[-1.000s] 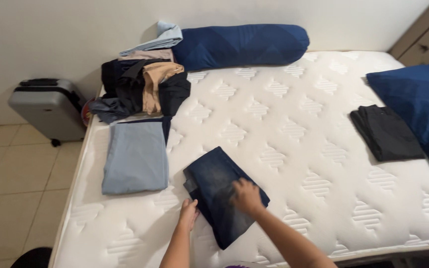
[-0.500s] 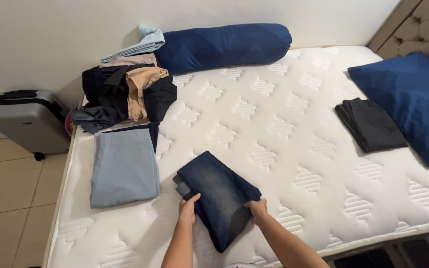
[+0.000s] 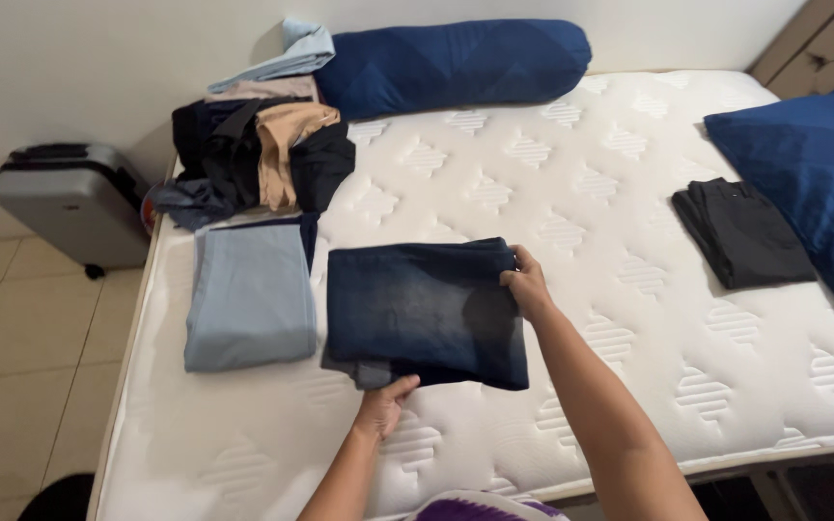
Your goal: The person folds several pairs of pants and shorts by hand on a bed, smoothing them out and stacking them.
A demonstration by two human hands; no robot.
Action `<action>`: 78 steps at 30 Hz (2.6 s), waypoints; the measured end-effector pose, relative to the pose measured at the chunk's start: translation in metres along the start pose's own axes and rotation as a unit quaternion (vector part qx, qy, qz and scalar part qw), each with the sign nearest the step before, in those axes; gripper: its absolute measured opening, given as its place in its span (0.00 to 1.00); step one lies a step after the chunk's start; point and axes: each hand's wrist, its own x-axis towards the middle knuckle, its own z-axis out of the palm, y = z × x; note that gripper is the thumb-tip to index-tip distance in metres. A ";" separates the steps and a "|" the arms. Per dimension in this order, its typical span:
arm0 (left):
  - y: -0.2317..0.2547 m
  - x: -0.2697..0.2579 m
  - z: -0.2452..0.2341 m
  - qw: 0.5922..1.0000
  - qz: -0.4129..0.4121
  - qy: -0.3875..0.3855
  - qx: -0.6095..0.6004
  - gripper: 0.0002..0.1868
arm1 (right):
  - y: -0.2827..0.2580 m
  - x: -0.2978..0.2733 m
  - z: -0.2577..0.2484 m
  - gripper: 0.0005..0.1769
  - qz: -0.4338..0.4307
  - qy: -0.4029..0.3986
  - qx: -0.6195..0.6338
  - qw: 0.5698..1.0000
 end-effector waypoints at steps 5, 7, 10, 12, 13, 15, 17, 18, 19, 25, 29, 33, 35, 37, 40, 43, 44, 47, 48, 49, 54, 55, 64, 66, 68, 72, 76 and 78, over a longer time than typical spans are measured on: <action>-0.018 -0.014 -0.079 0.974 -0.073 0.208 0.045 0.36 | 0.042 -0.021 0.015 0.42 -0.023 0.035 -0.485 0.873; -0.008 -0.016 -0.100 0.957 -0.064 0.272 0.077 0.39 | 0.060 -0.045 0.037 0.37 -0.078 -0.055 -0.487 0.868; -0.010 -0.014 -0.106 0.928 -0.001 0.294 0.230 0.39 | 0.077 -0.088 0.085 0.34 -0.160 -0.192 -0.477 0.843; -0.007 -0.005 -0.105 0.873 0.060 0.291 0.387 0.33 | 0.077 -0.111 0.117 0.37 -0.166 -0.265 -0.490 0.814; -0.006 -0.001 -0.103 0.828 0.086 0.291 0.472 0.28 | 0.075 -0.122 0.130 0.40 -0.164 -0.293 -0.494 0.802; -0.006 0.003 -0.100 0.793 0.094 0.289 0.527 0.24 | 0.065 -0.139 0.152 0.51 -0.101 -0.322 -0.551 0.763; -0.006 0.006 -0.098 0.830 0.066 0.288 0.473 0.24 | 0.051 -0.153 0.165 0.59 -0.048 -0.332 -0.590 0.734; -0.007 0.007 -0.096 0.868 0.069 0.265 0.414 0.23 | 0.045 -0.159 0.169 0.61 -0.026 -0.330 -0.600 0.728; -0.007 0.009 -0.094 0.902 0.073 0.240 0.351 0.23 | 0.039 -0.161 0.173 0.64 -0.005 -0.327 -0.611 0.721; -0.003 0.013 -0.076 0.964 0.111 0.081 0.226 0.16 | 0.051 -0.162 0.174 0.30 -0.073 -0.155 -0.507 0.845; 0.007 0.011 -0.049 0.956 0.147 0.023 0.253 0.16 | 0.055 -0.142 0.153 0.24 -0.128 -0.049 -0.408 0.903; 0.011 0.009 -0.021 0.948 0.135 0.039 0.286 0.15 | 0.033 -0.124 0.102 0.18 -0.093 0.086 -0.332 0.935; 0.010 0.009 -0.009 0.935 0.114 0.059 0.330 0.15 | 0.019 -0.117 0.066 0.16 -0.055 0.133 -0.221 0.965; 0.001 0.015 0.000 0.918 0.124 0.074 0.370 0.14 | 0.011 -0.113 0.025 0.16 -0.076 0.166 -0.054 0.982; -0.018 0.030 0.008 0.900 0.130 0.121 0.398 0.12 | 0.018 -0.109 -0.049 0.18 -0.051 0.231 0.011 0.972; -0.037 0.040 0.023 0.853 0.126 0.177 0.475 0.12 | 0.042 -0.105 -0.126 0.24 0.000 0.326 -0.038 0.945; -0.043 0.043 0.032 0.829 0.123 0.195 0.509 0.13 | 0.052 -0.105 -0.148 0.31 -0.033 0.361 -0.040 0.931; -0.073 0.056 0.061 0.750 0.066 0.214 0.622 0.14 | 0.087 -0.116 -0.205 0.52 0.214 0.440 -0.300 0.819; -0.087 0.064 0.069 0.735 0.082 0.195 0.645 0.17 | 0.100 -0.117 -0.214 0.53 0.164 0.413 -0.357 0.822; -0.102 0.072 0.074 0.718 0.097 0.176 0.666 0.20 | 0.111 -0.115 -0.221 0.54 0.113 0.382 -0.413 0.819; -0.157 0.104 0.083 0.618 -0.053 0.102 0.778 0.44 | 0.141 -0.098 -0.199 0.50 -0.076 0.098 -0.479 0.869; -0.164 0.104 0.079 0.584 -0.095 0.094 0.801 0.48 | 0.139 -0.091 -0.191 0.49 -0.112 0.055 -0.490 0.863; -0.177 0.102 0.086 0.552 -0.140 0.136 0.810 0.54 | 0.139 -0.052 -0.114 0.55 -0.042 -0.185 -0.607 0.772; -0.175 0.103 0.097 0.566 -0.155 0.143 0.797 0.54 | 0.148 -0.044 -0.109 0.54 -0.037 -0.174 -0.644 0.744; -0.171 0.100 0.107 0.576 -0.157 0.147 0.789 0.53 | 0.155 -0.044 -0.105 0.52 -0.041 -0.176 -0.669 0.721; -0.165 0.094 0.114 0.591 -0.154 0.150 0.777 0.53 | 0.170 -0.042 -0.110 0.46 -0.103 -0.145 -0.666 0.725; -0.174 0.092 0.106 0.590 -0.122 0.156 0.783 0.52 | 0.186 -0.032 -0.121 0.40 -0.122 -0.126 -0.626 0.759; -0.181 0.091 0.101 0.592 -0.095 0.166 0.783 0.52 | 0.188 -0.029 -0.126 0.38 -0.118 -0.128 -0.607 0.776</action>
